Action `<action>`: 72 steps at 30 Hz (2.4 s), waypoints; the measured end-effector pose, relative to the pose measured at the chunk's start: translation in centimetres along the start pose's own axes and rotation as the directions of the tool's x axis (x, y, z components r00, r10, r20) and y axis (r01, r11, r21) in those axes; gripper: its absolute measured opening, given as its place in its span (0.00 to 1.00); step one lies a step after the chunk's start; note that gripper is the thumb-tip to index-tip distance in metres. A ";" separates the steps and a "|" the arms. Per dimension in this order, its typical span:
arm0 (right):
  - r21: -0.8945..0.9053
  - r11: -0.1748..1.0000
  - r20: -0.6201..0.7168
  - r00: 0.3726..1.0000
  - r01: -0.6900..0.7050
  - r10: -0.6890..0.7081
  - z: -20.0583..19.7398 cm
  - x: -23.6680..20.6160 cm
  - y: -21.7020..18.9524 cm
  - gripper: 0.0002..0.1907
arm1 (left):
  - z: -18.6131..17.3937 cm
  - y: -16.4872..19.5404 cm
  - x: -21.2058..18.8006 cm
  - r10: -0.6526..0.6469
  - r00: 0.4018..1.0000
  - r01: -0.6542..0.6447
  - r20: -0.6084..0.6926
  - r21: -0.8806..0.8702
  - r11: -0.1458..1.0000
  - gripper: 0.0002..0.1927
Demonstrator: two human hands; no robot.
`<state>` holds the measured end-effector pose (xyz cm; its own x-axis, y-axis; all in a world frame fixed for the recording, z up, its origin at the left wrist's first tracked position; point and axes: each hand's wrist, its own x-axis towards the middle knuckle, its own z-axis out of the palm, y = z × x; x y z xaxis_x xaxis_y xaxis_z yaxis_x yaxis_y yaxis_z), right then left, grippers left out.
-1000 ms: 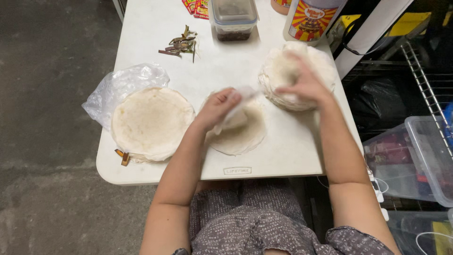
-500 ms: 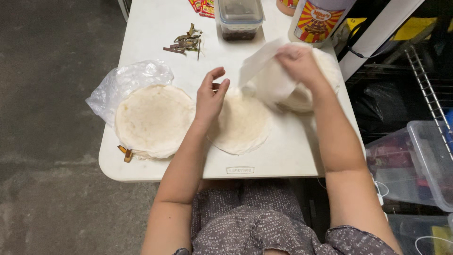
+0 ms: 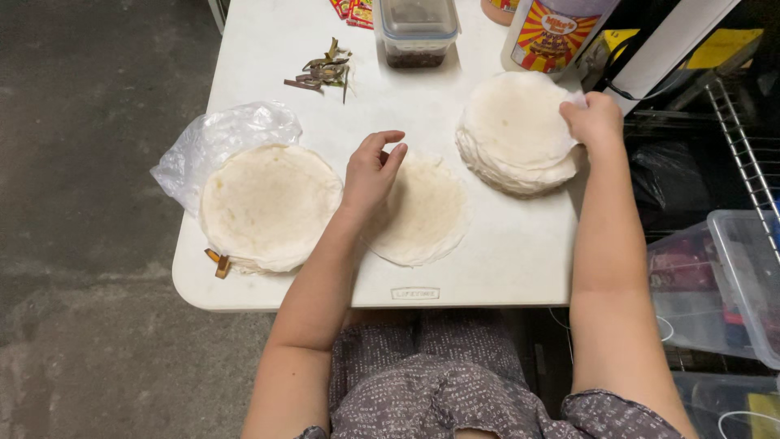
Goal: The person sits at a small white table and separates thin round rice paper sheets one at a time, peeling each delicate sheet off a stack by hand, folding or gathering it, and placing it onto a growing pile on the table. The person repeats this peeling and stacking cycle continuously throughout the clip.
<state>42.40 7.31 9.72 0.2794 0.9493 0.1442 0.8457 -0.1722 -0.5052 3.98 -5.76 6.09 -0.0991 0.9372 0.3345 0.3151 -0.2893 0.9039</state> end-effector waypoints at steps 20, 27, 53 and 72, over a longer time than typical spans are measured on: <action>-0.277 0.940 0.301 0.947 0.197 -0.110 2.7 -5.6 -3.4 0.40 | -0.9 -4.8 1.1 -0.091 0.981 -0.055 0.169 0.700 0.712 0.22; 0.420 0.706 0.123 0.735 0.570 -0.666 5.2 -11.1 -7.7 0.42 | -0.4 -3.8 1.4 -0.146 0.929 0.210 0.341 -0.160 0.965 0.11; 0.639 0.737 0.493 0.617 0.223 -0.614 6.2 -16.3 -9.7 0.18 | -0.5 -2.7 0.5 -0.314 0.705 0.600 0.635 -0.300 0.741 0.20; 0.762 0.636 0.439 0.625 0.122 -0.646 6.5 -16.2 -9.0 0.08 | 0.1 -2.7 0.4 -0.226 0.646 0.636 0.729 -0.351 0.688 0.12</action>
<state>27.32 -4.80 6.41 -0.5711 0.8198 0.0425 0.2259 0.2068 -0.9520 3.14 -4.54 3.73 0.5529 0.8131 -0.1820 -0.1772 0.3282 0.9278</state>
